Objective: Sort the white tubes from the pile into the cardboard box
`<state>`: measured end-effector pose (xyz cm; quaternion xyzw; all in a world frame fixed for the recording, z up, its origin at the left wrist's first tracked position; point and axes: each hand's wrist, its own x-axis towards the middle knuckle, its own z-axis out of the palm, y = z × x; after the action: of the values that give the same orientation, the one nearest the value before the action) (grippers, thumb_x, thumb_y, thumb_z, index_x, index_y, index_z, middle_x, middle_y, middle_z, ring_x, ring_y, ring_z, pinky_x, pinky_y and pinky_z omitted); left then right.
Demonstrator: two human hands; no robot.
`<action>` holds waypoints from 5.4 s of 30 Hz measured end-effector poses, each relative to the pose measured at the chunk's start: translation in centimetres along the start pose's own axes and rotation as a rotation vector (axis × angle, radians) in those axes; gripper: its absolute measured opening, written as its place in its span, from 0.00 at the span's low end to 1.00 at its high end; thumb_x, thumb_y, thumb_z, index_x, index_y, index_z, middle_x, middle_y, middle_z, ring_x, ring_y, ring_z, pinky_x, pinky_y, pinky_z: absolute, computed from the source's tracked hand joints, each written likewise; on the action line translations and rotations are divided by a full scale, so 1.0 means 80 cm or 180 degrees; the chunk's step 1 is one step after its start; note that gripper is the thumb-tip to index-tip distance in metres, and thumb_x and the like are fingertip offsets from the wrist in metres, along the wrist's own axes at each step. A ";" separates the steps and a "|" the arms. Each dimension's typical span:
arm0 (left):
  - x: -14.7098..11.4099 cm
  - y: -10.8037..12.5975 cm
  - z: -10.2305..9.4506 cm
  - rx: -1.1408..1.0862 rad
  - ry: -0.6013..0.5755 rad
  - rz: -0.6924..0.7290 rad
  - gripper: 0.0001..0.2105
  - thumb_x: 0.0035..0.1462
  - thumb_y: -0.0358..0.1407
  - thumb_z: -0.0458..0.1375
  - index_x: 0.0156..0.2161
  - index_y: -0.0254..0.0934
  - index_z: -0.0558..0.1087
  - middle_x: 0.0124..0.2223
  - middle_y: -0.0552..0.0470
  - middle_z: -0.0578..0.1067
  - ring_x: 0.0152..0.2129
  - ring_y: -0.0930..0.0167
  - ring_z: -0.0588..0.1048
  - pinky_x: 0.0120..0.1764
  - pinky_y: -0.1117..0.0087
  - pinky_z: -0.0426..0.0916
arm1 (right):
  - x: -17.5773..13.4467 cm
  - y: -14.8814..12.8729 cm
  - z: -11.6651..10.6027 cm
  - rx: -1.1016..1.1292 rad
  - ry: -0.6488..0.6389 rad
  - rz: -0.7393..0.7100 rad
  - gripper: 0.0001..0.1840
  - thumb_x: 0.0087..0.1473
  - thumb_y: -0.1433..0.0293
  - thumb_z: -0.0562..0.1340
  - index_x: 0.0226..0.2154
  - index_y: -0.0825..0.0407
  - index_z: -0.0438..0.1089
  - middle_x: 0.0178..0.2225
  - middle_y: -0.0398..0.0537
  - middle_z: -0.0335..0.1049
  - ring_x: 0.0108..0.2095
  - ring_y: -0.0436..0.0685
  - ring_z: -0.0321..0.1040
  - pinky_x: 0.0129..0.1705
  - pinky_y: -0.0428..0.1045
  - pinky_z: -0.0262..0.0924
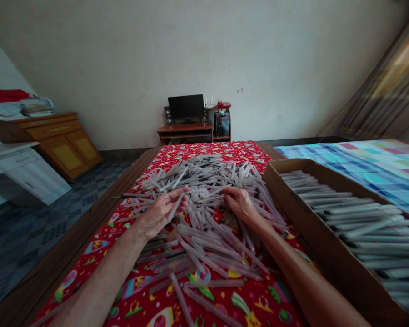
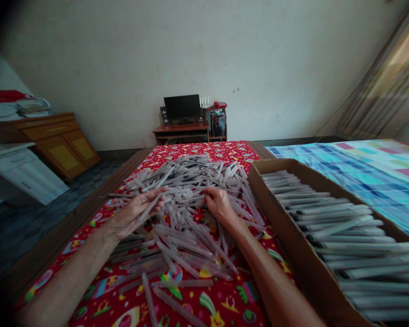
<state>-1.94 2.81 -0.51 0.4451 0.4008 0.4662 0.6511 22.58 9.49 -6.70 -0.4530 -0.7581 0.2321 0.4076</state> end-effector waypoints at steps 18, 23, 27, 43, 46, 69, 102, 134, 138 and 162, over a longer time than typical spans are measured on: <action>0.016 -0.013 -0.022 0.4580 0.0807 0.0987 0.26 0.59 0.47 0.40 0.20 0.35 0.72 0.20 0.50 0.71 0.20 0.71 0.70 0.30 0.72 0.61 | -0.002 -0.001 0.001 0.0046 -0.0007 0.0031 0.19 0.45 0.74 0.50 0.33 0.57 0.74 0.20 0.44 0.68 0.20 0.49 0.61 0.23 0.42 0.54; 0.011 -0.025 -0.012 0.5872 0.1175 0.0077 0.32 0.56 0.55 0.37 0.24 0.34 0.76 0.25 0.40 0.76 0.26 0.61 0.75 0.29 0.68 0.62 | 0.000 0.000 0.000 -0.0050 -0.0016 0.0014 0.18 0.45 0.74 0.50 0.33 0.56 0.74 0.20 0.43 0.69 0.19 0.48 0.61 0.22 0.41 0.54; 0.012 -0.037 -0.004 0.6120 0.1247 -0.0104 0.32 0.54 0.57 0.38 0.30 0.35 0.77 0.30 0.38 0.77 0.30 0.57 0.76 0.29 0.66 0.64 | 0.000 0.001 0.002 -0.0066 -0.0007 0.0017 0.18 0.45 0.75 0.50 0.33 0.56 0.74 0.20 0.43 0.69 0.19 0.48 0.61 0.23 0.41 0.54; 0.025 -0.038 -0.040 0.3438 0.0645 -0.0293 0.17 0.52 0.44 0.47 0.20 0.35 0.65 0.15 0.54 0.69 0.12 0.73 0.68 0.16 0.76 0.57 | 0.070 -0.039 0.032 -0.1667 -0.0331 0.0044 0.15 0.52 0.71 0.54 0.40 0.56 0.71 0.38 0.57 0.71 0.42 0.60 0.67 0.44 0.50 0.57; 0.021 -0.022 -0.037 0.3462 0.0692 0.0128 0.15 0.52 0.43 0.48 0.24 0.34 0.66 0.17 0.56 0.68 0.15 0.73 0.69 0.19 0.76 0.59 | 0.070 -0.035 0.045 -0.1706 -0.0478 -0.0016 0.12 0.52 0.73 0.55 0.37 0.56 0.71 0.39 0.58 0.71 0.43 0.59 0.65 0.47 0.49 0.56; 0.021 -0.012 -0.026 0.3618 0.0767 0.1810 0.12 0.55 0.34 0.52 0.42 0.35 0.75 0.34 0.48 0.76 0.31 0.69 0.73 0.36 0.70 0.67 | 0.036 -0.086 -0.114 0.0193 0.0436 -0.0396 0.10 0.46 0.66 0.61 0.29 0.54 0.74 0.25 0.46 0.73 0.27 0.52 0.68 0.32 0.46 0.62; 0.003 -0.015 0.019 0.3307 0.0195 0.1383 0.12 0.55 0.33 0.50 0.40 0.34 0.74 0.30 0.50 0.75 0.26 0.71 0.73 0.32 0.72 0.66 | 0.016 -0.136 -0.067 -0.0544 -0.0487 -0.0688 0.11 0.51 0.68 0.59 0.36 0.51 0.75 0.24 0.43 0.73 0.24 0.48 0.67 0.27 0.42 0.54; 0.001 -0.012 0.024 0.2129 0.0476 0.1120 0.15 0.58 0.43 0.46 0.37 0.32 0.67 0.20 0.60 0.58 0.12 0.80 0.53 0.16 0.77 0.48 | 0.000 -0.052 0.006 -0.2917 -0.1239 -0.0008 0.14 0.53 0.77 0.51 0.33 0.57 0.71 0.32 0.57 0.71 0.35 0.56 0.68 0.33 0.46 0.55; 0.002 -0.016 0.020 0.2265 0.0440 0.1111 0.16 0.58 0.43 0.46 0.38 0.32 0.67 0.20 0.59 0.59 0.13 0.79 0.54 0.16 0.77 0.50 | -0.004 -0.045 0.003 -0.2810 -0.1167 -0.0114 0.14 0.52 0.78 0.50 0.33 0.56 0.70 0.32 0.55 0.70 0.36 0.55 0.66 0.35 0.46 0.53; -0.007 -0.015 0.031 0.3755 0.0249 0.1604 0.14 0.60 0.37 0.45 0.41 0.35 0.71 0.33 0.48 0.76 0.29 0.69 0.73 0.34 0.71 0.64 | 0.015 -0.105 -0.025 0.0812 -0.1013 -0.0252 0.15 0.50 0.70 0.57 0.38 0.57 0.74 0.26 0.46 0.71 0.24 0.47 0.62 0.25 0.42 0.54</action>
<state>0.52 1.55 -0.87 0.7916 0.4966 0.3219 0.1522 19.71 6.42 0.95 -0.3252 -0.7946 0.3787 0.3456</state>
